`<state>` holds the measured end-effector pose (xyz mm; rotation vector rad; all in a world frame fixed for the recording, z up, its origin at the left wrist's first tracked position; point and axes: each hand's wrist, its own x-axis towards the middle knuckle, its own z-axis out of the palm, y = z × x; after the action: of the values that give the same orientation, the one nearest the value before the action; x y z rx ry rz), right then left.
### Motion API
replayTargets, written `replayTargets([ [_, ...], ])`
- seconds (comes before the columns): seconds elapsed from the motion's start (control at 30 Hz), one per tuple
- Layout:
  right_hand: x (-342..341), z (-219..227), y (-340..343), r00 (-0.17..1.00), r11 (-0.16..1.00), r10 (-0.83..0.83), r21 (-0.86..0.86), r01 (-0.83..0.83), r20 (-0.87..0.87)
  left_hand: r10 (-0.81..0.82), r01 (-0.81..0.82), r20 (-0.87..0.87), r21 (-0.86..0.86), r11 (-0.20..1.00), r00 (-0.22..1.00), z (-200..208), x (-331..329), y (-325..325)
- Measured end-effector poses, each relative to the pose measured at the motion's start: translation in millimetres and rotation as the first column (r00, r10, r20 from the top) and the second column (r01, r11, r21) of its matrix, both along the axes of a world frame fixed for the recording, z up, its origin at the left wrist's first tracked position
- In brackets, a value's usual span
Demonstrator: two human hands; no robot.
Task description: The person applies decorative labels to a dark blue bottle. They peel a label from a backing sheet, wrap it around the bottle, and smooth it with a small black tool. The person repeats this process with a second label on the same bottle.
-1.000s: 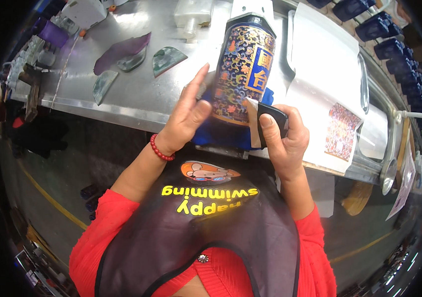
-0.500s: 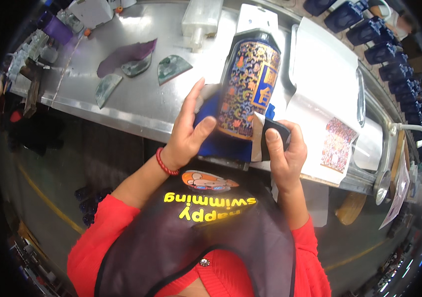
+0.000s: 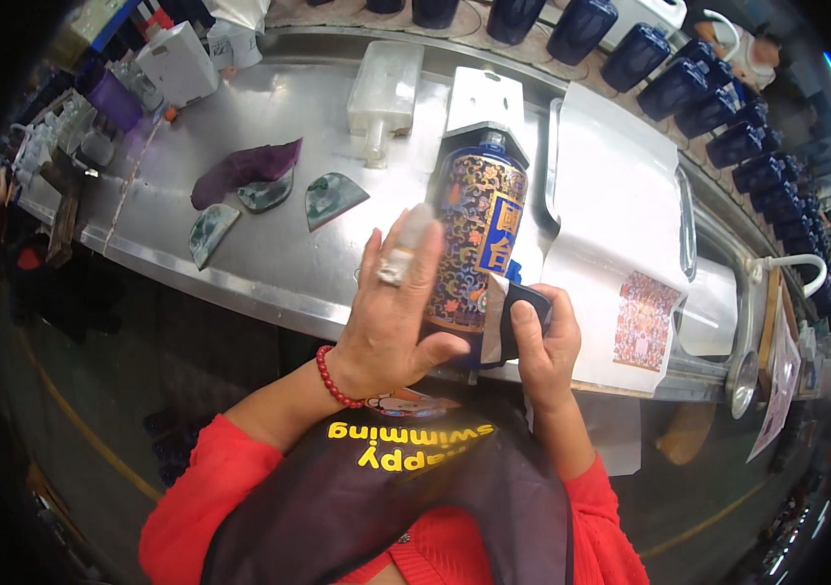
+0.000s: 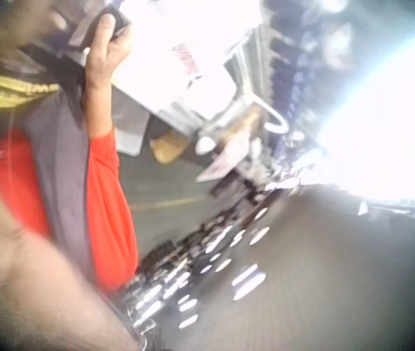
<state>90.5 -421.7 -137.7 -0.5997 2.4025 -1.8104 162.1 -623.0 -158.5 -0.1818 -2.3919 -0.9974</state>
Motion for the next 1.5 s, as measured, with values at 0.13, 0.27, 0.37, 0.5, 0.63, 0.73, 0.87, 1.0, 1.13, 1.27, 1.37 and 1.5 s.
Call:
replayTargets([
  [0.13,0.5,-0.1,-1.1,1.000,1.000,-0.001,-0.009,0.001,-0.012,-0.030,0.029,-0.079,-0.008,1.000,0.996,10.2,-31.1,10.8],
  [0.27,-0.8,1.0,-1.5,0.999,1.000,0.002,0.031,0.000,-0.051,-0.043,0.050,-0.068,0.093,0.994,0.997,11.6,-37.6,7.9],
  [0.37,-2.1,0.9,-1.4,0.999,0.999,0.009,0.037,-0.007,-0.052,-0.030,0.034,-0.032,0.122,0.992,0.999,10.6,-41.3,-3.7],
  [0.5,-3.4,-0.2,-1.6,0.998,0.998,-0.004,0.066,0.008,-0.059,-0.005,0.007,-0.026,0.076,0.997,1.000,11.2,-57.0,-15.3],
  [0.63,-3.9,-2.1,-0.8,0.997,0.998,0.006,0.058,-0.002,-0.077,-0.032,0.023,0.039,0.230,0.973,0.999,10.8,-64.4,-18.7],
  [0.73,-4.9,-3.6,0.1,0.999,0.998,0.012,0.057,-0.009,-0.053,-0.043,0.031,0.043,0.250,0.968,0.998,8.0,-66.2,-21.9],
  [0.87,-6.4,-4.0,0.5,0.998,0.998,0.025,0.061,-0.021,-0.065,-0.023,0.020,0.014,0.211,0.977,1.000,4.8,-71.1,-26.1],
  [1.0,-6.2,-2.5,0.1,0.996,0.998,0.025,0.064,-0.020,-0.080,0.005,0.000,-0.028,0.153,0.988,1.000,4.3,-70.7,-27.3],
  [1.13,-5.7,-2.7,0.1,0.997,0.998,0.028,0.055,-0.025,-0.066,-0.016,0.015,0.009,0.163,0.986,1.000,2.5,-69.9,-27.6],
  [1.27,-5.0,-4.4,0.8,0.998,0.999,0.028,0.039,-0.026,-0.055,-0.043,0.040,0.010,0.204,0.978,0.999,2.8,-72.6,-30.9],
  [1.37,-4.8,-4.4,1.0,0.998,0.999,0.025,0.037,-0.023,-0.050,0.036,-0.034,-0.012,0.129,0.991,0.999,8.9,-70.6,-30.4],
  [1.5,-5.3,-4.5,0.8,0.998,0.997,0.002,0.077,0.003,-0.066,0.001,-0.013,-0.069,-0.168,0.986,0.998,16.4,-62.9,-13.9],
])
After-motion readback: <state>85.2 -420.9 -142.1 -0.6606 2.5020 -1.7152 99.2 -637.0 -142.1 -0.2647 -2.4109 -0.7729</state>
